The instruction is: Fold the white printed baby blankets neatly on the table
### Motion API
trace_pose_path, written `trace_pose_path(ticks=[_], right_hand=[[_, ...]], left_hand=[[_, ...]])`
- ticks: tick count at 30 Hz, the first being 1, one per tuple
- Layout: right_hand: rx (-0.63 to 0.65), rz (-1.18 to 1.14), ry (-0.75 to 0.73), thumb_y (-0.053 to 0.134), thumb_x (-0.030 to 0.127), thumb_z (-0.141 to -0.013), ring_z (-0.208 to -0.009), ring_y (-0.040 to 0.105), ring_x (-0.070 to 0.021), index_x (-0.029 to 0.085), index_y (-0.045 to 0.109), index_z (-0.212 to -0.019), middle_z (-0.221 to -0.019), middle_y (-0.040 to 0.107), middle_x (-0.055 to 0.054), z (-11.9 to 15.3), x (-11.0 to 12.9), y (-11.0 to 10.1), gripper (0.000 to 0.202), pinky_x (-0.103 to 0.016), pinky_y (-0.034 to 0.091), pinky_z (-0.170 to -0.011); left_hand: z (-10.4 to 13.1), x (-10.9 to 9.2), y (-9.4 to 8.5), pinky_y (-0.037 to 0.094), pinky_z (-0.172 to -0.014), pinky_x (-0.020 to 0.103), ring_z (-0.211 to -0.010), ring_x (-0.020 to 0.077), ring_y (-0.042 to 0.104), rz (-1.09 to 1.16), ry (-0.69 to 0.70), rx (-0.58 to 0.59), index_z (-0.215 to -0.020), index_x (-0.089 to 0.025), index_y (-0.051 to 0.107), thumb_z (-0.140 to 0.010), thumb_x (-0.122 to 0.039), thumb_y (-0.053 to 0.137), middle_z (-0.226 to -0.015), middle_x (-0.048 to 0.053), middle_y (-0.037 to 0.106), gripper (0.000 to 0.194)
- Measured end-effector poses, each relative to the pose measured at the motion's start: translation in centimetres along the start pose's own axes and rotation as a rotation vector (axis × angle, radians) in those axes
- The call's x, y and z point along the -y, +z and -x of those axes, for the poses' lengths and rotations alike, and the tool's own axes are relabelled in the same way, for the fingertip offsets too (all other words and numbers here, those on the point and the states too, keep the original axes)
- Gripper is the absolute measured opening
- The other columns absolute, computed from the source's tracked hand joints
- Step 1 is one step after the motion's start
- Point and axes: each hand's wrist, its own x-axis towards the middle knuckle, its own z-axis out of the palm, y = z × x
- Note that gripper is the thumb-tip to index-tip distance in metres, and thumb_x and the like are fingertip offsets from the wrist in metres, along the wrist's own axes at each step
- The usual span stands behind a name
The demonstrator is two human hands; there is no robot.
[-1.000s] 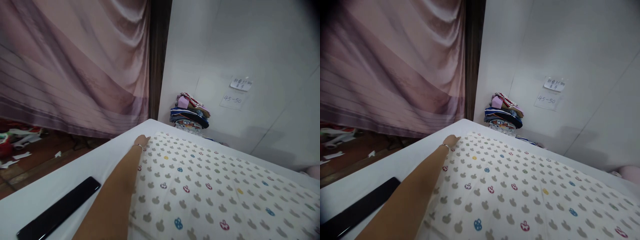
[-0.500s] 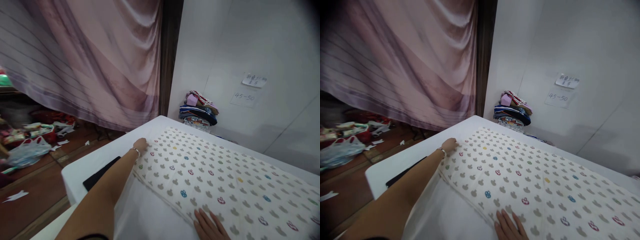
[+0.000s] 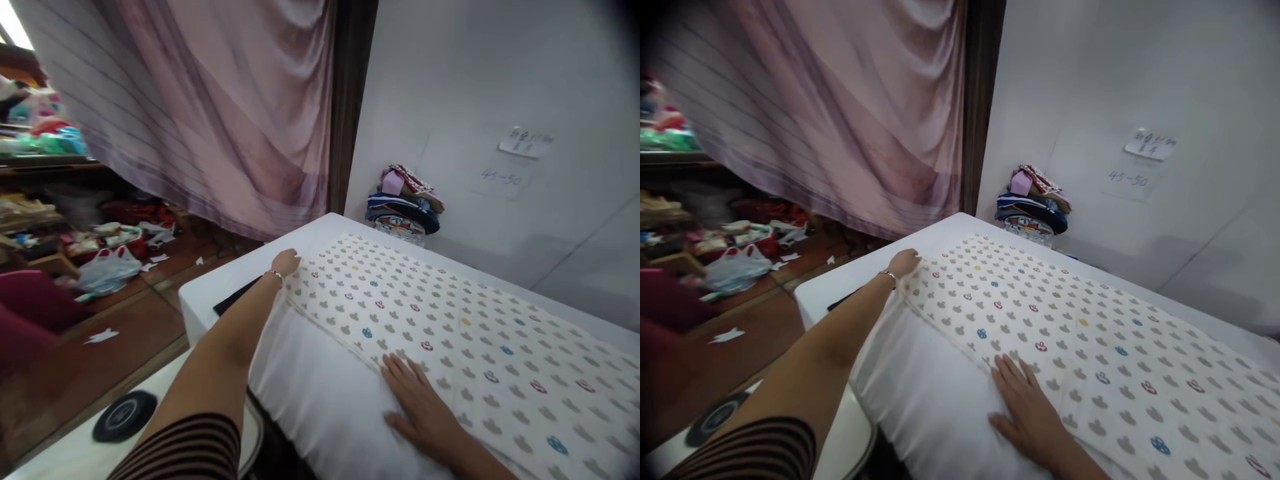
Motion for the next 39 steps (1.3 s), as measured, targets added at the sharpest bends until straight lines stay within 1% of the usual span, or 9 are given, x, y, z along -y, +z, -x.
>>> trace_pose_path(ticks=[2,6,10,13,18,22,29,34,39], right_hand=[[0.01,-0.01,0.003,0.044,0.051,-0.089,-0.141,0.015,-0.0286,0.03,0.016,-0.148,-0.153,0.017,-0.004,0.0,-0.1,0.0,0.069,-0.054,0.013,-0.115],[0.012,-0.064,0.033,0.046,0.05,-0.089,-0.14,0.022,-0.0275,0.029,0.033,-0.144,-0.151,0.027,-0.005,-0.4,-0.5,-0.3,0.06,-0.055,0.019,-0.113],[-0.126,-0.075,0.115,0.04,0.039,-0.092,-0.129,0.041,-0.0267,0.024,0.059,-0.124,-0.139,0.048,-0.008,-1.7,0.0,-1.1,0.04,-0.048,0.033,-0.107],[-0.18,-0.064,0.134,0.04,0.031,-0.091,-0.108,0.054,-0.0234,0.023,0.065,-0.109,-0.116,0.06,-0.009,-3.2,1.0,-1.7,0.033,-0.04,0.044,-0.094],[-0.138,-0.006,0.157,0.04,0.026,-0.09,-0.091,0.055,-0.0209,0.022,0.067,-0.1,-0.095,0.06,-0.007,-4.9,2.5,-1.9,0.029,-0.033,0.046,-0.077],[-0.133,-0.049,0.172,0.039,0.025,-0.091,-0.09,0.055,-0.0198,0.022,0.067,-0.097,-0.093,0.059,-0.006,-5.2,2.5,-2.0,0.029,-0.031,0.045,-0.075],[-0.158,-0.051,0.147,0.034,0.024,-0.093,-0.085,0.057,-0.0171,0.021,0.066,-0.09,-0.09,0.06,-0.005,-5.1,1.9,-1.4,0.032,-0.029,0.045,-0.076],[-0.153,0.05,0.13,0.035,0.023,-0.093,-0.09,0.055,-0.0187,0.021,0.064,-0.095,-0.095,0.06,-0.006,-4.9,1.9,-0.6,0.029,-0.03,0.045,-0.078],[-0.154,0.112,0.092,0.036,0.024,-0.094,-0.089,0.054,-0.0195,0.019,0.063,-0.094,-0.095,0.06,-0.007,-4.7,2.7,-0.8,0.028,-0.031,0.044,-0.078]], left_hand=[[1.3,1.2,-0.8,0.047,-0.088,0.038,-0.099,0.0194,0.059,0.009,0.029,0.021,-0.114,-0.016,0.058,-0.089,-0.042,0.051,-0.114,0.009,0.061,0.037],[5.2,3.3,-1.5,0.047,-0.08,0.024,-0.09,0.0162,0.062,0.026,0.119,0.076,-0.104,-0.021,0.067,-0.085,-0.03,0.051,-0.099,0.004,0.069,0.026],[9.0,4.2,-0.4,0.046,-0.083,0.022,-0.09,0.0151,0.062,0.02,0.26,0.116,-0.094,-0.024,0.071,-0.076,-0.024,0.055,-0.098,0.0,0.07,0.023],[10.5,4.3,0.4,0.042,-0.09,0.02,-0.099,0.0141,0.06,0.006,0.368,0.149,-0.092,-0.028,0.071,-0.077,-0.022,0.055,-0.108,-0.002,0.067,0.023],[11.2,4.3,0.6,0.039,-0.093,0.023,-0.104,0.0155,0.057,-0.063,0.468,0.149,-0.097,-0.028,0.068,-0.086,-0.026,0.047,-0.115,0.0,0.063,0.024],[11.1,3.8,0.3,0.039,-0.09,0.021,-0.104,0.0146,0.057,-0.131,0.486,0.161,-0.096,-0.028,0.067,-0.087,-0.028,0.046,-0.113,0.0,0.062,0.022],[10.7,3.2,0.0,0.041,-0.088,0.024,-0.104,0.0166,0.056,-0.164,0.557,0.153,-0.082,-0.023,0.063,-0.086,-0.018,0.047,-0.106,0.004,0.062,0.018],[11.4,4.3,0.1,0.042,-0.088,0.026,-0.102,0.0177,0.056,-0.245,0.605,0.108,-0.093,-0.023,0.062,-0.09,-0.015,0.04,-0.106,0.007,0.062,0.023],[12.1,4.6,0.2,0.042,-0.09,0.027,-0.107,0.0179,0.055,-0.268,0.63,0.111,-0.106,-0.026,0.061,-0.088,-0.014,0.041,-0.11,0.006,0.061,0.029]])
